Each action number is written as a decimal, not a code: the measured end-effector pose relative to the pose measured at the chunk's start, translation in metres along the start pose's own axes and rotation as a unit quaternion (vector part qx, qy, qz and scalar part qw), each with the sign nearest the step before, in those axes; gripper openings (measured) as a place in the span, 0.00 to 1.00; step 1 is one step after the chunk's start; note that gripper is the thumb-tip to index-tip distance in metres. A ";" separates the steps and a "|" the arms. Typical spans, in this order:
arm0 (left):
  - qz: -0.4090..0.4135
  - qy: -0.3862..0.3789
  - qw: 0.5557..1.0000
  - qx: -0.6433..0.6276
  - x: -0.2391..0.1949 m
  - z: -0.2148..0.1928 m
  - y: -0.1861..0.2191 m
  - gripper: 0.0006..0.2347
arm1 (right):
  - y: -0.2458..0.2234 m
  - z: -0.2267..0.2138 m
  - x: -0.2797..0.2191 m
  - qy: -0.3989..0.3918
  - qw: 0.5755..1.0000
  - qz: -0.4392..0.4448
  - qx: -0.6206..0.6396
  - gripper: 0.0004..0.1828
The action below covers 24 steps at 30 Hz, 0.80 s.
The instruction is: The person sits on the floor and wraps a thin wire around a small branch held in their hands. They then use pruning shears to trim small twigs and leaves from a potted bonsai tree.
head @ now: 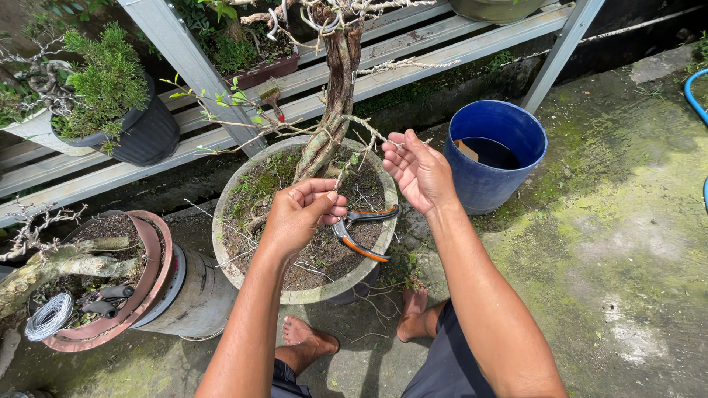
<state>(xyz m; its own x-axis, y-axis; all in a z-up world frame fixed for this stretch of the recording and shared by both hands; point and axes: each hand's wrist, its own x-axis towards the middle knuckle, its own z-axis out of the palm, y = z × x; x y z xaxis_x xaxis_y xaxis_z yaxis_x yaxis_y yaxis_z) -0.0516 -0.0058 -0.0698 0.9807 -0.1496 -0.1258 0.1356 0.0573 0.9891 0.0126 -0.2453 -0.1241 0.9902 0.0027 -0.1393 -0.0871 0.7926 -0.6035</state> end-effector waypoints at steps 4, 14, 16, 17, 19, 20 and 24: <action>0.001 -0.007 1.000 -0.003 -0.002 0.007 0.003 0.12 | 0.004 0.014 -0.015 0.007 0.999 0.025 -0.034 0.25; 0.005 0.006 1.000 0.006 0.002 0.000 -0.003 0.11 | 0.007 0.037 -0.012 0.035 0.997 0.008 -0.067 0.23; 0.015 0.004 1.000 0.023 0.005 -0.002 -0.008 0.11 | 0.007 0.036 -0.012 0.045 0.996 0.010 -0.078 0.24; 0.015 0.004 1.000 0.022 0.004 -0.002 -0.006 0.11 | 0.008 0.036 -0.012 0.045 0.996 0.011 -0.078 0.24; 0.013 0.008 1.000 0.026 0.003 -0.001 -0.003 0.11 | 0.009 0.035 -0.012 0.042 0.996 0.009 -0.083 0.23; 0.012 0.008 1.000 0.025 0.002 0.000 -0.001 0.11 | 0.009 0.037 -0.014 0.043 0.996 0.009 -0.084 0.23; 0.016 0.006 0.999 0.044 -0.002 0.004 0.005 0.11 | 0.015 0.039 -0.014 0.025 0.994 0.031 -0.097 0.21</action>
<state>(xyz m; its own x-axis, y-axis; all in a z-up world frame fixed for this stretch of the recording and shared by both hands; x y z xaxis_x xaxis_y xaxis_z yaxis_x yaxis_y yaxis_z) -0.0534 -0.0087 -0.0646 0.9861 -0.1377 -0.0934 0.0908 -0.0246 0.9956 0.0013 -0.2100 -0.1005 0.9764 0.0137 -0.2157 -0.1710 0.6590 -0.7325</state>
